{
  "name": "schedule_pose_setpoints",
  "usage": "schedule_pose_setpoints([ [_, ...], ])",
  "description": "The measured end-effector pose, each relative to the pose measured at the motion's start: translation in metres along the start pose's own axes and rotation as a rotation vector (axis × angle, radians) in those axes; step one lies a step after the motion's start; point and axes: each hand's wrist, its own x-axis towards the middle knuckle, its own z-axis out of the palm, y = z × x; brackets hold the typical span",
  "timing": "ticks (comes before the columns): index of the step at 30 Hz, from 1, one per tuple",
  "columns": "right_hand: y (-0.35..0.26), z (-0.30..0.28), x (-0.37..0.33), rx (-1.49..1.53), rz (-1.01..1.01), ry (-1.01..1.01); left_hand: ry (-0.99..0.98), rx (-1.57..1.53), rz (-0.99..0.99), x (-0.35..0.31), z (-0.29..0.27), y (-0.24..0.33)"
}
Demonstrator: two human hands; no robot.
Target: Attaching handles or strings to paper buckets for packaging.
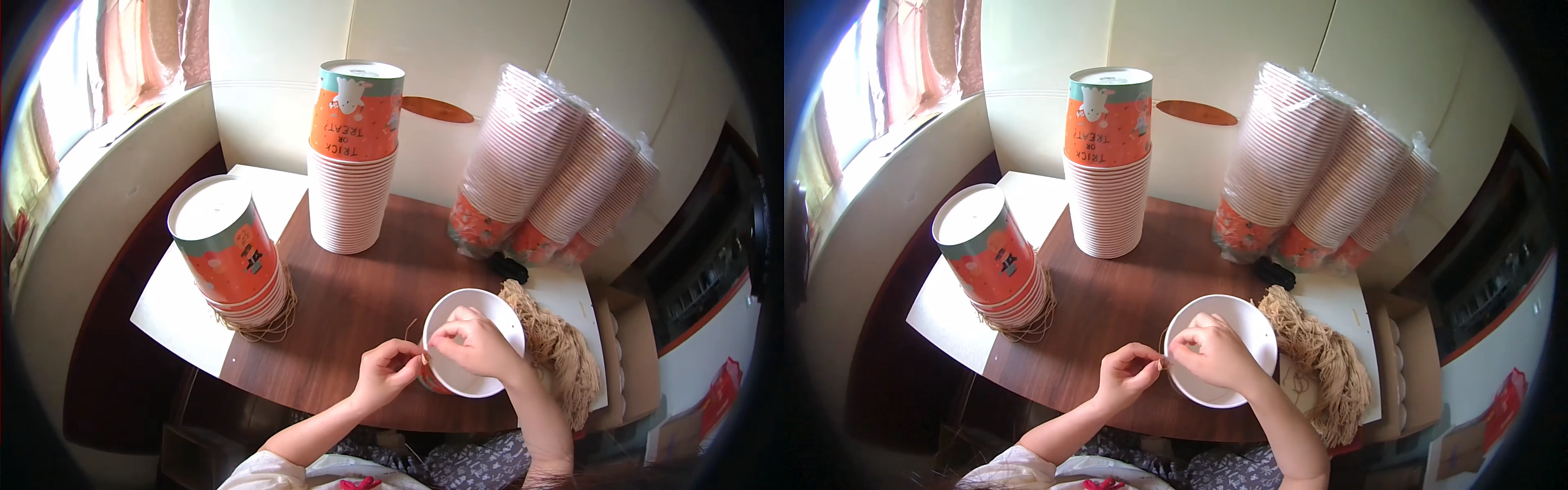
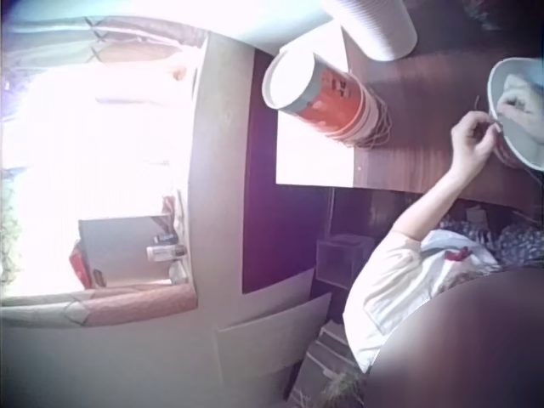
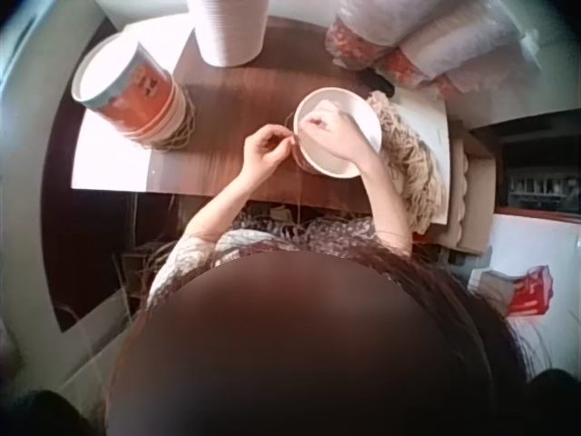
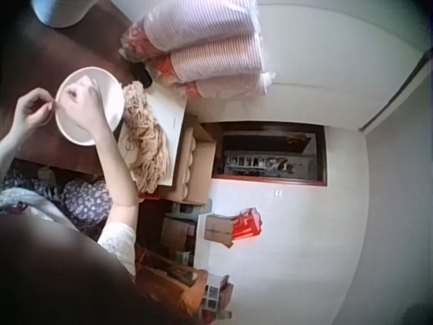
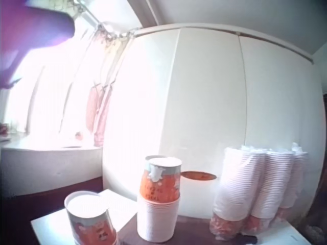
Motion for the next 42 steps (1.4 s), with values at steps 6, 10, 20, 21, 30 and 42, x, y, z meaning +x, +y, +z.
schedule_pose_setpoints([
  [6,-0.006,-0.005,0.005,0.104,0.016,-0.174,0.012,0.195,0.247,0.004,-0.003,-0.003],
  [10,-0.007,-0.004,0.007,0.169,0.105,-0.219,0.024,0.184,0.252,0.004,-0.003,-0.004],
  [20,-0.005,0.004,0.002,0.617,0.236,-0.136,-0.026,-0.013,0.079,0.008,-0.004,-0.001],
  [21,-0.002,0.006,0.001,0.616,0.237,-0.135,-0.032,0.017,0.098,0.010,-0.005,0.000],
  [30,-0.006,0.005,-0.002,1.135,0.244,-0.137,-0.142,0.303,0.303,0.022,-0.011,0.011],
  [42,-0.009,0.017,-0.005,0.230,0.005,0.084,-0.180,0.288,0.255,0.022,-0.016,0.007],
])
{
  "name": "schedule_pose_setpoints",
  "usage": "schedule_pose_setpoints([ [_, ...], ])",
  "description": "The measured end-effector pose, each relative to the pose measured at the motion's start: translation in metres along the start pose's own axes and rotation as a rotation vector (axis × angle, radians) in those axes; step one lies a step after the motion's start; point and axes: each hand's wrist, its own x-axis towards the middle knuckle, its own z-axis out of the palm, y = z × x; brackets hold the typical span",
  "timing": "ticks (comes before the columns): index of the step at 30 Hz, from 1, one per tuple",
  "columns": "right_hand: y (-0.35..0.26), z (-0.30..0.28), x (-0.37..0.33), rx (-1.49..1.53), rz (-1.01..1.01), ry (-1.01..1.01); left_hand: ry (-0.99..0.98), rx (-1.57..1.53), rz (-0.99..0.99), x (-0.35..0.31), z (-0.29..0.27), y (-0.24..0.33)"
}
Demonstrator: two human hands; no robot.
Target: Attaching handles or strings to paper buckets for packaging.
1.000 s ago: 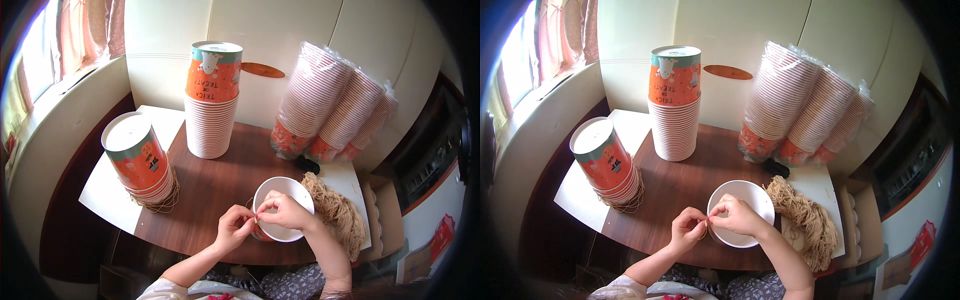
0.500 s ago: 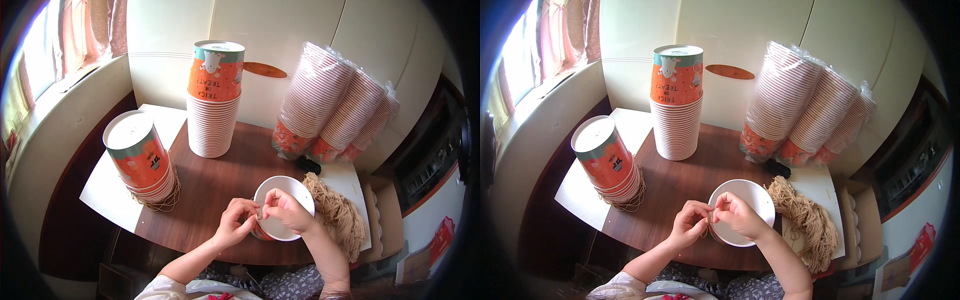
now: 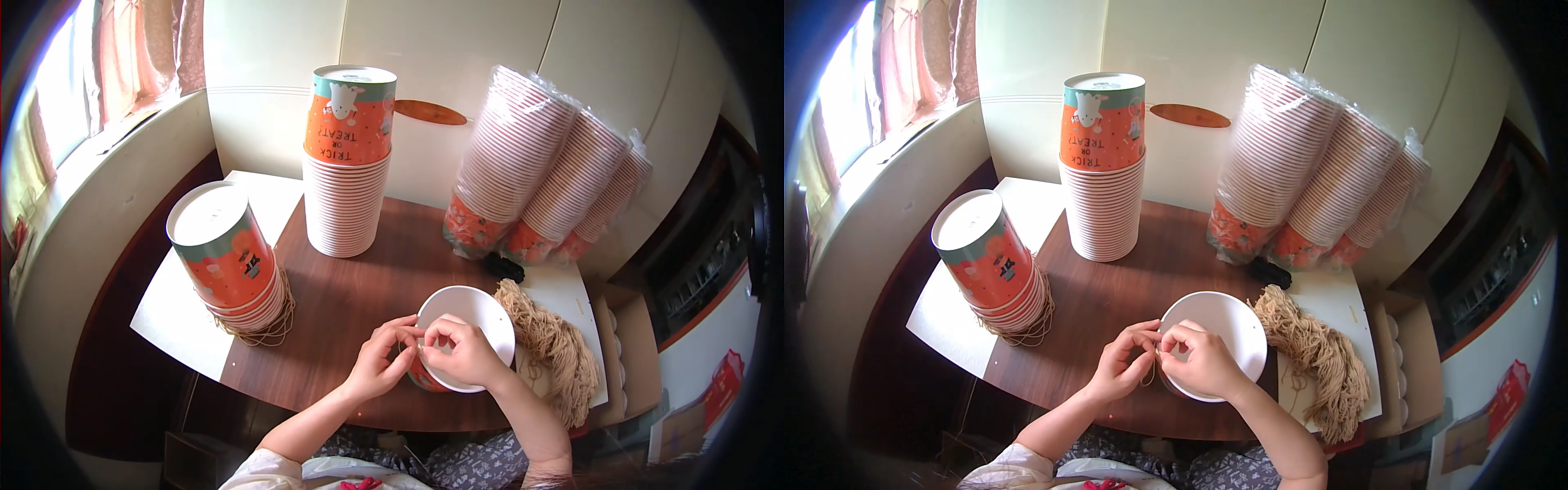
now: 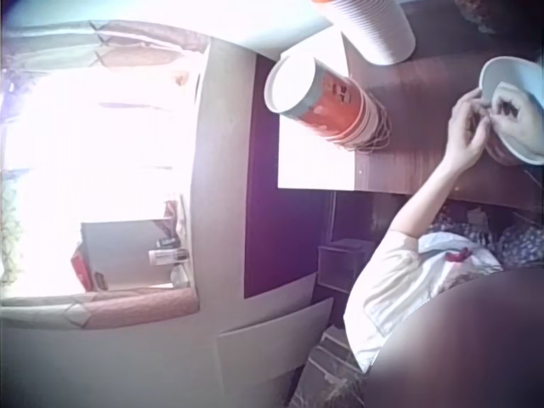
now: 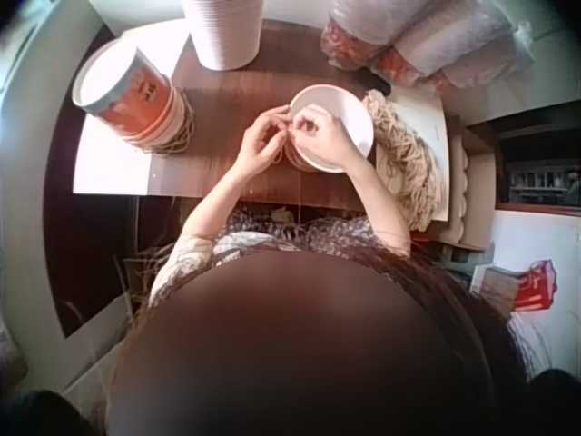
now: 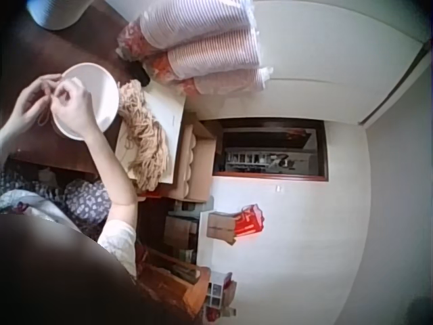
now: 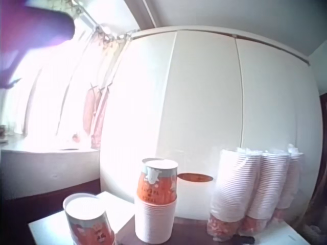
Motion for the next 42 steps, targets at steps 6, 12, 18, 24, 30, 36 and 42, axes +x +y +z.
schedule_pose_setpoints([
  [6,0.010,0.005,0.000,0.339,0.118,-0.015,-0.022,0.042,0.019,0.001,0.003,0.002],
  [12,0.012,0.002,-0.003,0.197,0.141,-0.028,-0.015,0.079,0.046,0.001,0.001,0.003],
  [18,0.013,0.004,-0.005,0.222,0.172,-0.016,-0.021,0.069,0.093,0.000,-0.001,0.008],
  [24,0.002,0.002,-0.005,0.147,0.143,-0.033,0.053,0.116,0.063,0.002,0.000,0.010],
  [30,0.002,0.003,-0.004,0.183,0.108,-0.004,0.051,0.194,0.075,0.003,-0.004,0.012],
  [36,0.006,0.003,-0.003,0.291,0.128,-0.018,0.014,-0.226,-0.263,-0.010,-0.002,0.001],
  [42,0.013,0.005,-0.003,0.403,0.157,-0.068,0.042,-0.255,-0.250,-0.009,0.001,-0.001],
])
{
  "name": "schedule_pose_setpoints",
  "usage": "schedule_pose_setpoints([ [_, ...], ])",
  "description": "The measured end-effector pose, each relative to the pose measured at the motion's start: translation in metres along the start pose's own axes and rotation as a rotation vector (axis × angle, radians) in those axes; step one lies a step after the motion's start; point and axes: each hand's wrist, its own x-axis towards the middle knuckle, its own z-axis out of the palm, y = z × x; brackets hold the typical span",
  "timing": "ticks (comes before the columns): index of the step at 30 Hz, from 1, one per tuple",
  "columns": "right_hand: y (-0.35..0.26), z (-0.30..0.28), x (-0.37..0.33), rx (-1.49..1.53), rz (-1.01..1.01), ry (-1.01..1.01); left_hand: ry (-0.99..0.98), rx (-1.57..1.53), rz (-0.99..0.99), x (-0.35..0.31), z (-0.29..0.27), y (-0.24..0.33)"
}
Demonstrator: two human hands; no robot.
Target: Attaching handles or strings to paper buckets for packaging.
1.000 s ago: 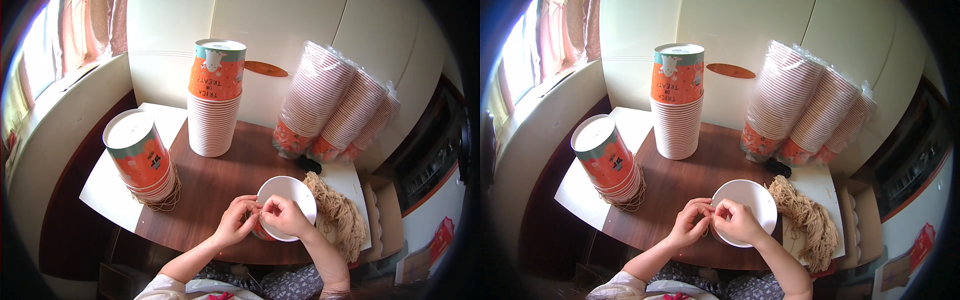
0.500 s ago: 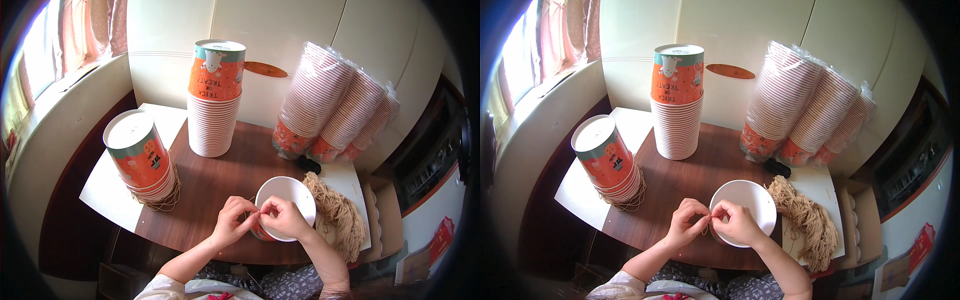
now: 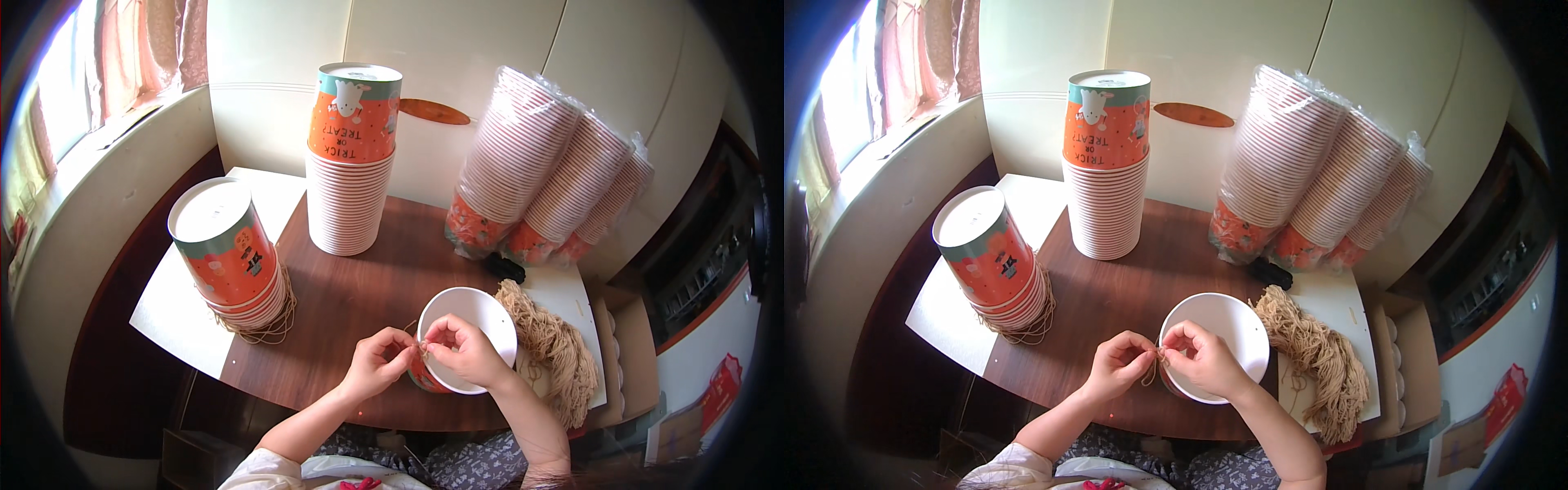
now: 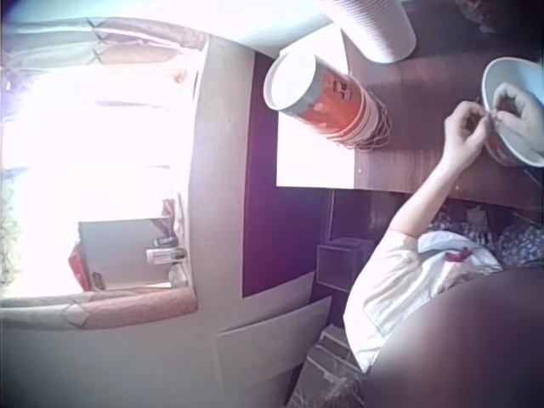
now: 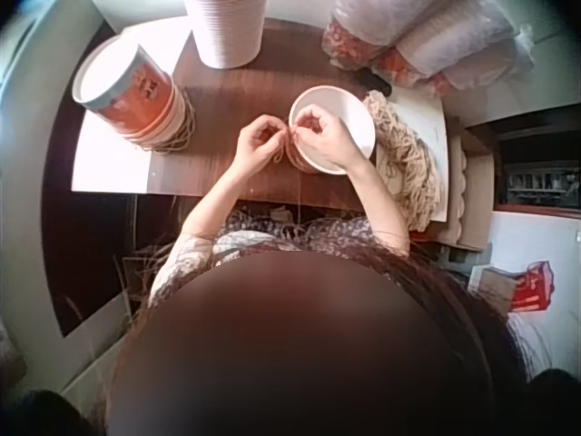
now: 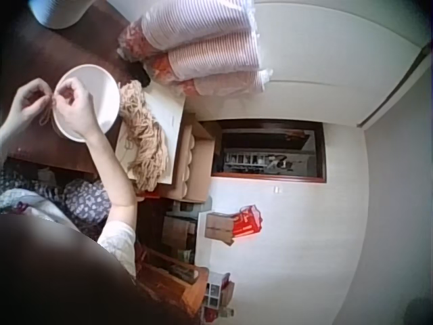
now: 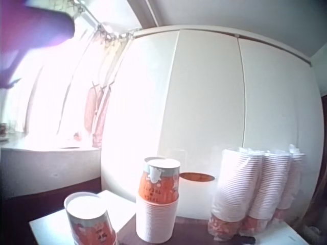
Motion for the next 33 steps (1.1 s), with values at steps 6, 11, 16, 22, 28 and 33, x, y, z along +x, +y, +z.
schedule_pose_setpoints([
  [6,-0.002,-0.001,-0.003,-0.152,-0.061,-0.023,0.002,-0.184,-0.150,-0.002,-0.001,0.003],
  [11,-0.020,0.008,-0.007,-0.374,-0.139,0.016,0.062,-0.358,-0.225,-0.004,0.004,0.004],
  [16,-0.023,0.015,-0.008,-0.493,-0.215,0.118,0.042,-0.370,-0.243,-0.007,0.002,0.002],
  [22,-0.024,0.012,-0.011,-0.476,-0.205,0.084,-0.001,-0.406,-0.242,-0.006,0.001,0.005],
  [28,-0.019,0.015,-0.007,-0.389,-0.225,0.092,-0.045,-0.394,-0.190,-0.011,-0.004,0.003],
  [33,-0.025,0.015,-0.009,-0.436,-0.268,0.101,-0.030,-0.386,-0.173,-0.008,0.006,0.015],
])
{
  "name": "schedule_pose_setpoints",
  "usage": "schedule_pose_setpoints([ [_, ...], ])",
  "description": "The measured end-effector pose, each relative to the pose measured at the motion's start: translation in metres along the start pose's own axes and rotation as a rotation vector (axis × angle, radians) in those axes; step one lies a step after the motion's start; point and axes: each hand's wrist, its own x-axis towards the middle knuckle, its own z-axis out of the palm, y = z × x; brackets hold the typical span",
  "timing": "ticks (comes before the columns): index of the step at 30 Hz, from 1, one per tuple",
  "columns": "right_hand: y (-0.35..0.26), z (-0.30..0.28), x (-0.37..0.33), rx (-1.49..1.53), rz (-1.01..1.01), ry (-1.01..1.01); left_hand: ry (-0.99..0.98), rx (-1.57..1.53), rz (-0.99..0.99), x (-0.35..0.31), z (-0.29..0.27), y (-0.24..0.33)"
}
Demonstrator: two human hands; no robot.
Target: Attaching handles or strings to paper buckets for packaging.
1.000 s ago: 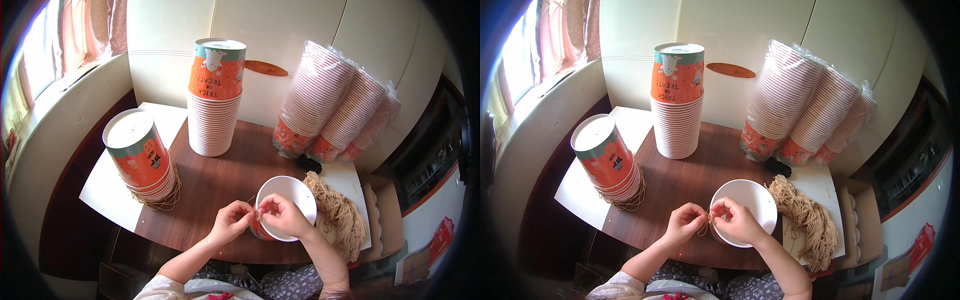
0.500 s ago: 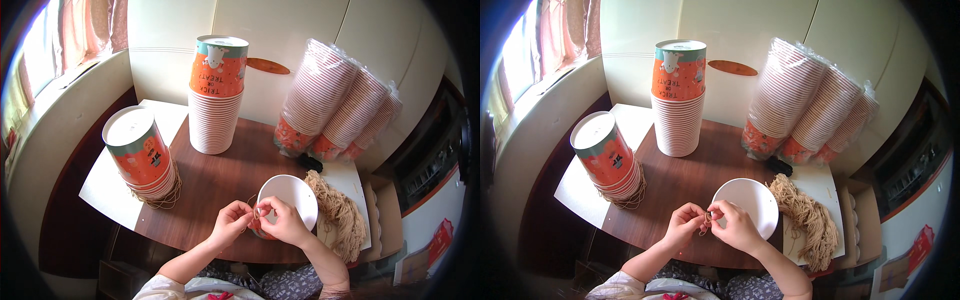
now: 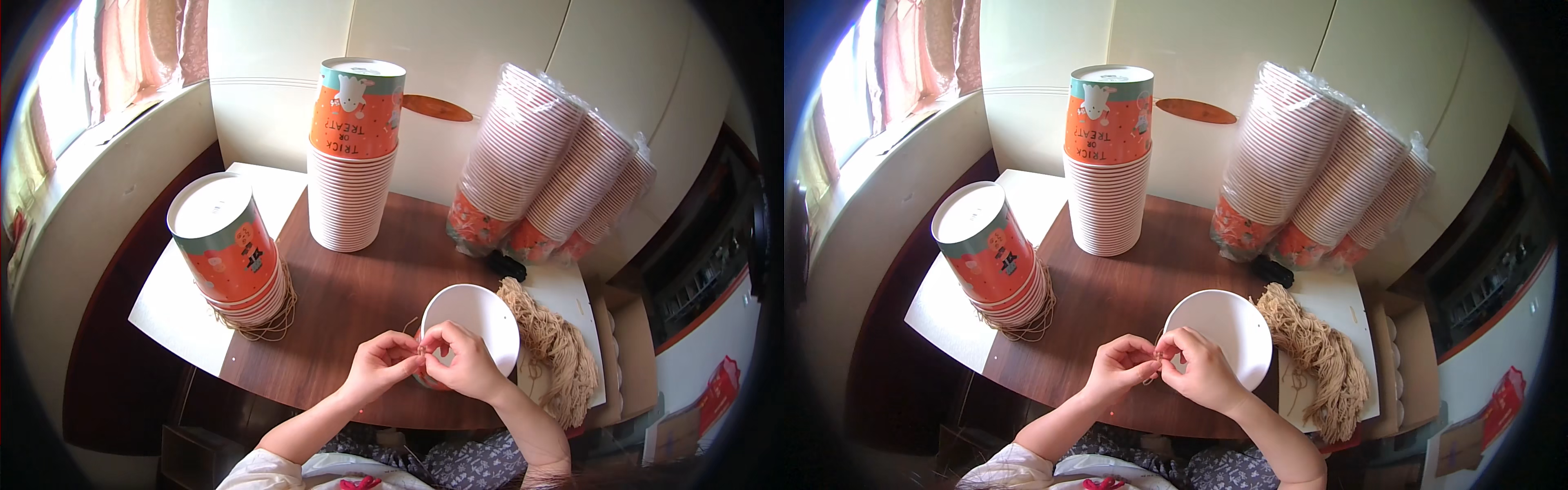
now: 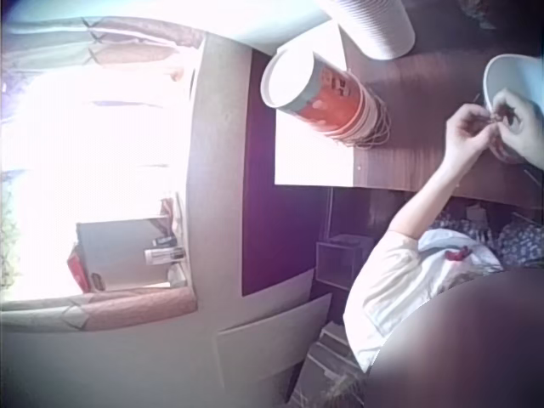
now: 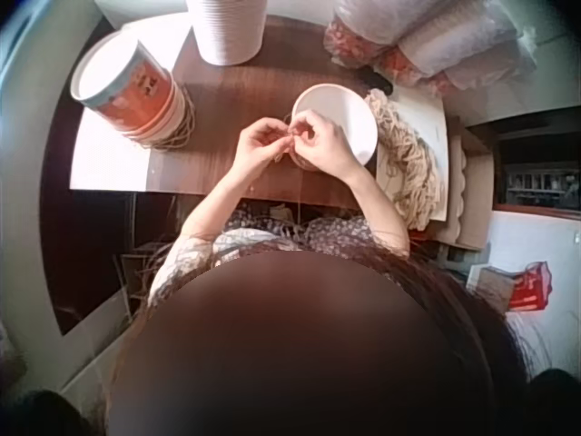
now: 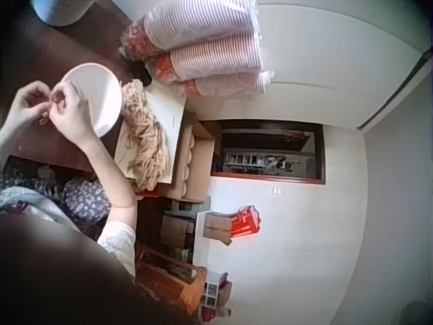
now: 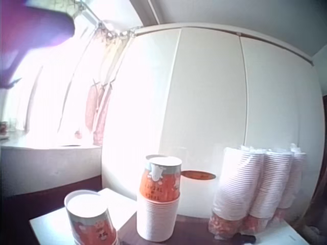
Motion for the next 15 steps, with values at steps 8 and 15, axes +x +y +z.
schedule_pose_setpoints([
  [8,0.002,0.001,-0.002,-0.047,-0.055,0.035,0.059,0.044,-0.034,0.001,-0.011,-0.007],
  [15,0.001,0.007,-0.008,-0.234,-0.037,0.145,0.107,-0.069,-0.115,0.002,-0.009,-0.007],
])
